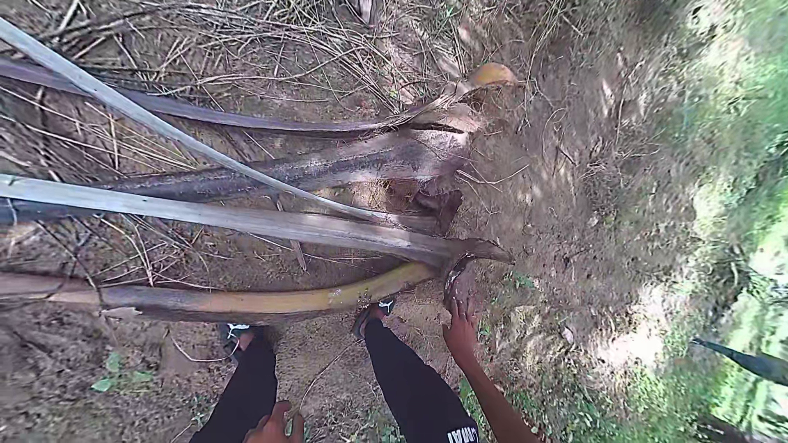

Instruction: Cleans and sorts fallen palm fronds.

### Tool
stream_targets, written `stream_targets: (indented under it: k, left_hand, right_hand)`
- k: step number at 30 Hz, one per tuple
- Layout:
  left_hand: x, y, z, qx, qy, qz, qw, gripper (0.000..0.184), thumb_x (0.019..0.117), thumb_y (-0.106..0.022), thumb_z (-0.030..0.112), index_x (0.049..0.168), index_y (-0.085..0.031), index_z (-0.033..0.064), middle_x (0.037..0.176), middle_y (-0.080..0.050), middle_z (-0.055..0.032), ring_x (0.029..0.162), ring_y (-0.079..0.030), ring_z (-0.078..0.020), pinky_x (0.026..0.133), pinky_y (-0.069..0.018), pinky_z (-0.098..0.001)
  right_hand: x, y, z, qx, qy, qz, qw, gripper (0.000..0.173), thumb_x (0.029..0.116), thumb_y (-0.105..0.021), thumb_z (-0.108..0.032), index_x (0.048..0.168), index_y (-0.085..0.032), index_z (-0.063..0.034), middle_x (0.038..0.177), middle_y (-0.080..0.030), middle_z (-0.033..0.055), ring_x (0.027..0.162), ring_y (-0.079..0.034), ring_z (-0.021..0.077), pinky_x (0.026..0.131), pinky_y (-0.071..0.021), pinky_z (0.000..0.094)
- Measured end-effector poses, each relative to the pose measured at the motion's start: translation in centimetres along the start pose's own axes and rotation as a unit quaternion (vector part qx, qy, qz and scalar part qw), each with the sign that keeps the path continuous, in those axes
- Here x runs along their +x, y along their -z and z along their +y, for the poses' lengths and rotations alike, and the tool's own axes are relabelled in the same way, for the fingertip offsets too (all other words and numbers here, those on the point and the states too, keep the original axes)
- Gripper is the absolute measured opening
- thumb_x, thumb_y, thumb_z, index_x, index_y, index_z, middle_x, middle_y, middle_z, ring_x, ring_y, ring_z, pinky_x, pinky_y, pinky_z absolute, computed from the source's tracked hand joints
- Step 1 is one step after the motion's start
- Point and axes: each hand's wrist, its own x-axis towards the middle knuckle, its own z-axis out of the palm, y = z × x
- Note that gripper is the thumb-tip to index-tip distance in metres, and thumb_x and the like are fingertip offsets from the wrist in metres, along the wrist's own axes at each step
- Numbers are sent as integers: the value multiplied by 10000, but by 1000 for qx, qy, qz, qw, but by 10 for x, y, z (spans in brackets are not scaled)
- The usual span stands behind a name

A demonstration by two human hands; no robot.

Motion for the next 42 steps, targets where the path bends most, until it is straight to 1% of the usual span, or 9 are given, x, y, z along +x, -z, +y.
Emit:
stream_targets:
  k: [3, 5, 7, 10, 17, 22, 33, 39, 42]
  left_hand:
    - [0, -10, 0, -7, -15, -14, 1000, 407, 1022, -523, 305, 1312, -668, 58, 1104, -745, -205, 1081, -692, -430, 927, -488, -653]
    - [1, -13, 0, 0, -11, -12, 1000, 407, 1020, -525, 301, 1317, -664, 61, 1098, -747, -196, 1071, -694, -431, 918, -490, -653]
    - [1, -16, 3, 0, 1, -5, 1000, 389, 1017, -547, 290, 1322, -666, 79, 1099, -743, -211, 1063, -693, -445, 908, -495, -664]
    - [-5, -18, -1, 19, 32, 13, 999, 360, 1020, -571, 298, 1318, -675, 126, 1106, -744, -195, 1063, -696, -428, 914, -503, -639]
    - [-12, -29, -1, 112, 38, -30, 993, 375, 1037, -532, 335, 1304, -681, 119, 1174, -730, -198, 1151, -679, -382, 1009, -480, -582]
    - [-12, -27, -7, 133, 46, -71, 988, 408, 1057, -487, 357, 1347, -654, 124, 1218, -722, -163, 1213, -653, -337, 1080, -438, -542]
    - [-6, -22, -23, 110, 56, -43, 991, 370, 1046, -511, 332, 1314, -676, 137, 1218, -723, -152, 1180, -667, -345, 1001, -491, -544]
    - [-3, -21, -12, 83, 71, -33, 993, 361, 1040, -529, 334, 1304, -682, 144, 1202, -727, -161, 1158, -679, -347, 983, -495, -562]
    - [0, -27, -11, 48, 33, 16, 998, 345, 1008, -585, 275, 1269, -697, 81, 1187, -706, -241, 1118, -670, -449, 919, -499, -647]
  right_hand:
    - [4, -4, 16, 36, -45, 42, 997, 945, 859, -781, -200, 1643, -254, -195, 1670, -273, 202, 1491, -323, 473, 1093, -340, 704]
    - [13, -4, 20, 47, -82, 38, 995, 905, 902, -763, -273, 1643, -251, -183, 1565, -416, 272, 1382, -469, 489, 1035, -430, 665]
    - [23, -2, 23, 18, -84, 12, 996, 716, 1004, -620, -265, 1633, -286, -189, 1345, -609, 281, 1165, -641, 460, 944, -521, 592]
    - [18, 10, 19, -43, -51, -28, 997, 592, 1044, -443, -120, 1620, -326, -190, 1217, -679, 268, 1066, -688, 454, 893, -541, 587]
    - [-70, 86, 9, -103, -18, -131, 986, 358, 983, -556, -96, 1325, -650, -48, 1257, -665, 260, 1234, -603, 437, 1027, -459, 582]
    - [-137, 92, 1, -115, 46, -184, 975, 289, 1000, -541, -126, 1225, -717, -82, 1166, -718, 227, 1127, -669, 436, 918, -507, 616]
    - [2, 139, -62, -27, 66, 40, 997, 270, 900, -658, -84, 1160, -728, -83, 1147, -699, 265, 1101, -655, 479, 859, -481, 675]
    - [-11, 147, -61, -65, 127, -10, 990, 299, 924, -606, -62, 1198, -725, -71, 1168, -702, 268, 1101, -657, 494, 865, -480, 689]
    - [-34, 133, -52, -69, 119, -97, 986, 325, 971, -560, -90, 1264, -699, -87, 1200, -696, 259, 1125, -652, 486, 908, -480, 681]
